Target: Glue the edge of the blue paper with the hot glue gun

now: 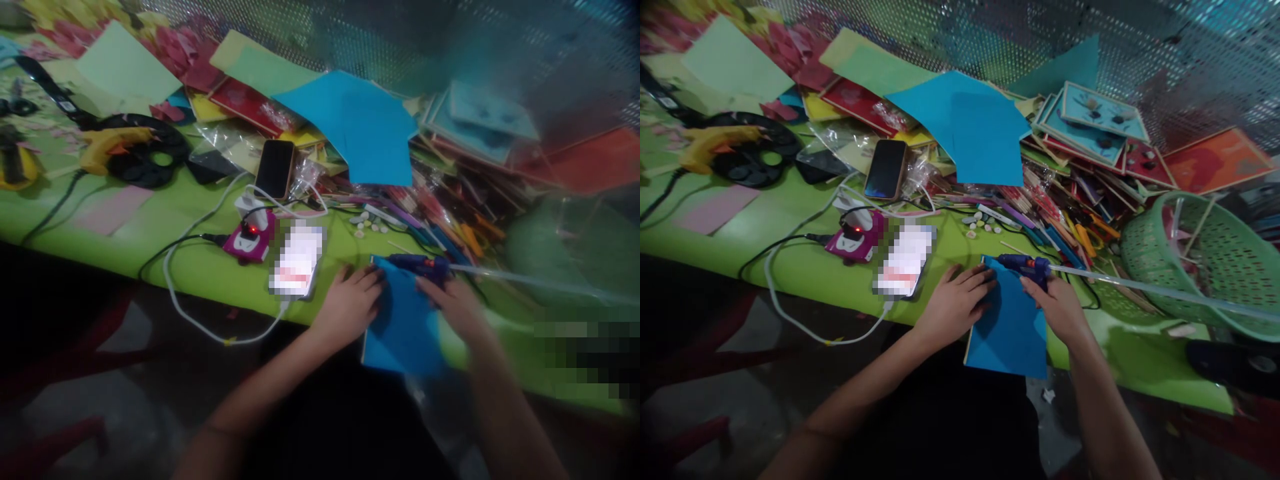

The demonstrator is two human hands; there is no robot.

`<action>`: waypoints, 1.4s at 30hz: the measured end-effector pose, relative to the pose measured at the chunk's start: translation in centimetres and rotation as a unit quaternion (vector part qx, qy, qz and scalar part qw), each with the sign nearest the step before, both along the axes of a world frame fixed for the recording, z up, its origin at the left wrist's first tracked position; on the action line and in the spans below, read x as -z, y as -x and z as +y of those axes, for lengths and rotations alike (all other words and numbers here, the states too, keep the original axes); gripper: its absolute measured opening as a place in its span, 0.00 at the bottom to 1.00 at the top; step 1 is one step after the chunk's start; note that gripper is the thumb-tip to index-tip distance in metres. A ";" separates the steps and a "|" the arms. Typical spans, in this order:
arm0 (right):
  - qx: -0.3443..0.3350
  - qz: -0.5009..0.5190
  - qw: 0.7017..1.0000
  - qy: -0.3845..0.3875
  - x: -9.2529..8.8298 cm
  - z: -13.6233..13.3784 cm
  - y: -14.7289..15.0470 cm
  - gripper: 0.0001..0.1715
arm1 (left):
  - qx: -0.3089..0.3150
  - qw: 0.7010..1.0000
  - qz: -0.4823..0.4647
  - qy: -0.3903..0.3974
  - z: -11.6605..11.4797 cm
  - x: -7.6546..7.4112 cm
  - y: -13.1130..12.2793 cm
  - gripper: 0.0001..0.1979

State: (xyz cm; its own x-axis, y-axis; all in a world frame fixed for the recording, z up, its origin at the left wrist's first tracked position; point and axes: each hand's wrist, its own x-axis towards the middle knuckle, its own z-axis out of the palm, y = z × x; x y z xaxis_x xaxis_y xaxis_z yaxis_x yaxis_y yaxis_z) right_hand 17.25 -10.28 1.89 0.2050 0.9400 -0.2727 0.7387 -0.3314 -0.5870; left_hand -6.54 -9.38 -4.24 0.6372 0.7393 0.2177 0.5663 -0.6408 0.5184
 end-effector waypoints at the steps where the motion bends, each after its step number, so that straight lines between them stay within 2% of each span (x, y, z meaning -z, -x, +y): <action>1: 0.004 0.006 1.000 0.000 0.1 0.0 0.0 0.29 | -0.001 1.000 0.000 -0.002 0.0 0.0 0.0 0.19; 6: -0.007 0.018 1.000 -0.012 0.5 -0.2 -0.3 0.27 | 0.003 1.000 0.011 -0.020 0.0 0.0 0.0 0.19; 12: -0.011 -0.020 1.000 -0.017 0.1 -0.5 -0.7 0.28 | 0.006 1.000 0.019 -0.021 -0.1 -0.1 0.0 0.19; 21: -0.025 -0.027 0.999 -0.013 -0.1 -0.1 0.4 0.25 | 0.004 1.000 0.021 -0.021 0.0 -0.1 0.0 0.18; 31: -0.006 -0.061 0.998 -0.034 -0.4 -1.1 -1.7 0.28 | -0.002 1.000 0.012 -0.025 -0.1 0.0 -0.1 0.17; 42: -0.016 -0.043 0.999 -0.018 -0.2 -0.5 -0.8 0.26 | 0.001 1.000 0.013 -0.017 -0.1 -0.1 -0.1 0.19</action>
